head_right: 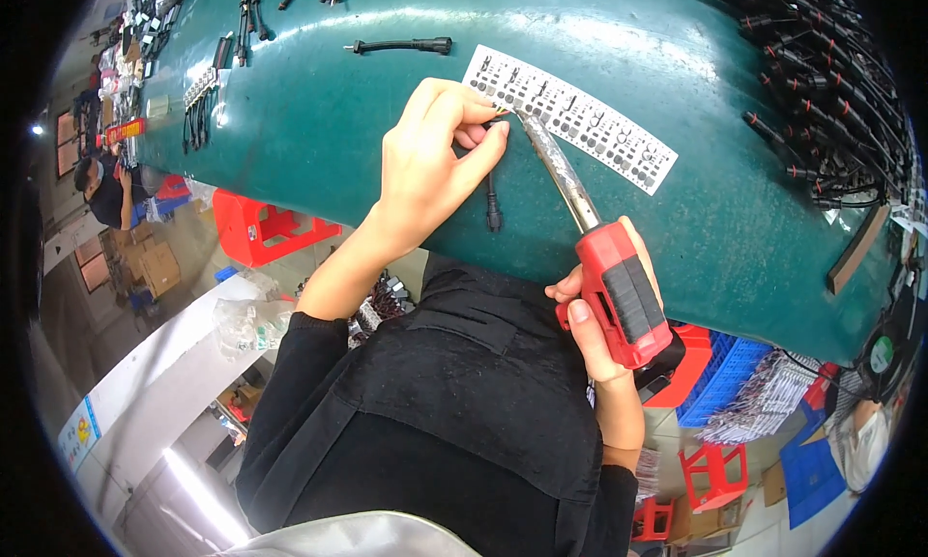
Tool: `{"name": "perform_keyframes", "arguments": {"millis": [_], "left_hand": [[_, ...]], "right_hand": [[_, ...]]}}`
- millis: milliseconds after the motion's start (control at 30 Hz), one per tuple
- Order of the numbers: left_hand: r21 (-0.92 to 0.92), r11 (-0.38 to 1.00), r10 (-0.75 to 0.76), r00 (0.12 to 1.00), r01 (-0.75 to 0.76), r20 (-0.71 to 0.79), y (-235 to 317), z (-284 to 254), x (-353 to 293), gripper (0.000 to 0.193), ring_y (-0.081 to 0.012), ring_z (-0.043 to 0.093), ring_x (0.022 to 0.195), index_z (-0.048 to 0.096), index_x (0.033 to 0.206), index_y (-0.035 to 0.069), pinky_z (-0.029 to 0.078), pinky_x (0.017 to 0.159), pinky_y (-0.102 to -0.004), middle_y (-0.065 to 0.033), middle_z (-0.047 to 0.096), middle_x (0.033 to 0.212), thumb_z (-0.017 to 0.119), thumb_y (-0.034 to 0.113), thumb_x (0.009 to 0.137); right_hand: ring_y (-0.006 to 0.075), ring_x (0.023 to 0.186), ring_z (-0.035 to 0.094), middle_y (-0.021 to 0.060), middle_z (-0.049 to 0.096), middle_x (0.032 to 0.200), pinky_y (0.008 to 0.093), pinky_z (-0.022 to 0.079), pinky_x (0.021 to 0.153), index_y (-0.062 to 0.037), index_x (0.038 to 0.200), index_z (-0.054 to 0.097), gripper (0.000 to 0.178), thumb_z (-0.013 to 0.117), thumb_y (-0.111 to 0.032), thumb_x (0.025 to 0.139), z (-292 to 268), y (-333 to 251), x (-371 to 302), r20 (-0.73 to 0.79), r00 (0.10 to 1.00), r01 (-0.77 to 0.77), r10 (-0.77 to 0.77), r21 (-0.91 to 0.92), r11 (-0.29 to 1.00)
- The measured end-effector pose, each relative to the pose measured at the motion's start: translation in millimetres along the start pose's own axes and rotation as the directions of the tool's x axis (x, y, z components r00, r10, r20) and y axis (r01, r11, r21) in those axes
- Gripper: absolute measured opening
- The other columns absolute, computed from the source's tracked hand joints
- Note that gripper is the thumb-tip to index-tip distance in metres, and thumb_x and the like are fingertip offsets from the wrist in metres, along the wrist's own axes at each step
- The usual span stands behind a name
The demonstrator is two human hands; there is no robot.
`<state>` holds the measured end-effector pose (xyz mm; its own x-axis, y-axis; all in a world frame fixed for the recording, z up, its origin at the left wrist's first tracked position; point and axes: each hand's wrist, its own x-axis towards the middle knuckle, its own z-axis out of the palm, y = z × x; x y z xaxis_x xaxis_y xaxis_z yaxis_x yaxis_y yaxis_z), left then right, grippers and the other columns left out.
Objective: The person solders wires onto small electrical components using a soldering gun and soldering wire.
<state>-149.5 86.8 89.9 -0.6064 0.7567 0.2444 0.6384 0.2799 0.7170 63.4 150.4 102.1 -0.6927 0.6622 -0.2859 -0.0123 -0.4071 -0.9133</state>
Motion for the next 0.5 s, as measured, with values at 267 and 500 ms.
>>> {"name": "perform_keyframes", "arguments": {"millis": [267, 500], "left_hand": [[-0.002, 1.0, 0.001, 1.0, -0.001, -0.005, -0.6, 1.9, -0.3, 0.015, -0.0101, 0.06, 0.064, 0.059, 0.083, 0.0, 0.052, 0.058, -0.0219, -0.0082, 0.059, 0.088, 0.072, 0.0, 0.074], [0.136, 0.988, 0.067, 0.998, -0.066, 0.001, 0.0, 5.1, -0.6, 0.015, -0.0114, 0.061, 0.063, 0.059, 0.083, 0.0, 0.053, 0.057, -0.0228, -0.0081, 0.057, 0.087, 0.071, 0.001, 0.075]], "right_hand": [[0.0168, 0.071, 0.057, 0.0115, 0.055, 0.085, 0.0335, 0.054, 0.068, 0.0059, 0.141, 0.021, 0.072, 0.056, -0.008, 0.08, -1.5, -1.8, 1.6, 0.031, 0.999, -0.019, 0.021, -0.07, 0.997], [0.0171, 0.072, 0.057, 0.0114, 0.055, 0.085, 0.0349, 0.054, 0.07, 0.0056, 0.141, 0.021, 0.072, 0.055, -0.008, 0.08, -3.7, 2.5, 2.8, 0.074, 0.997, 0.044, -0.031, -0.178, 0.983]]}}
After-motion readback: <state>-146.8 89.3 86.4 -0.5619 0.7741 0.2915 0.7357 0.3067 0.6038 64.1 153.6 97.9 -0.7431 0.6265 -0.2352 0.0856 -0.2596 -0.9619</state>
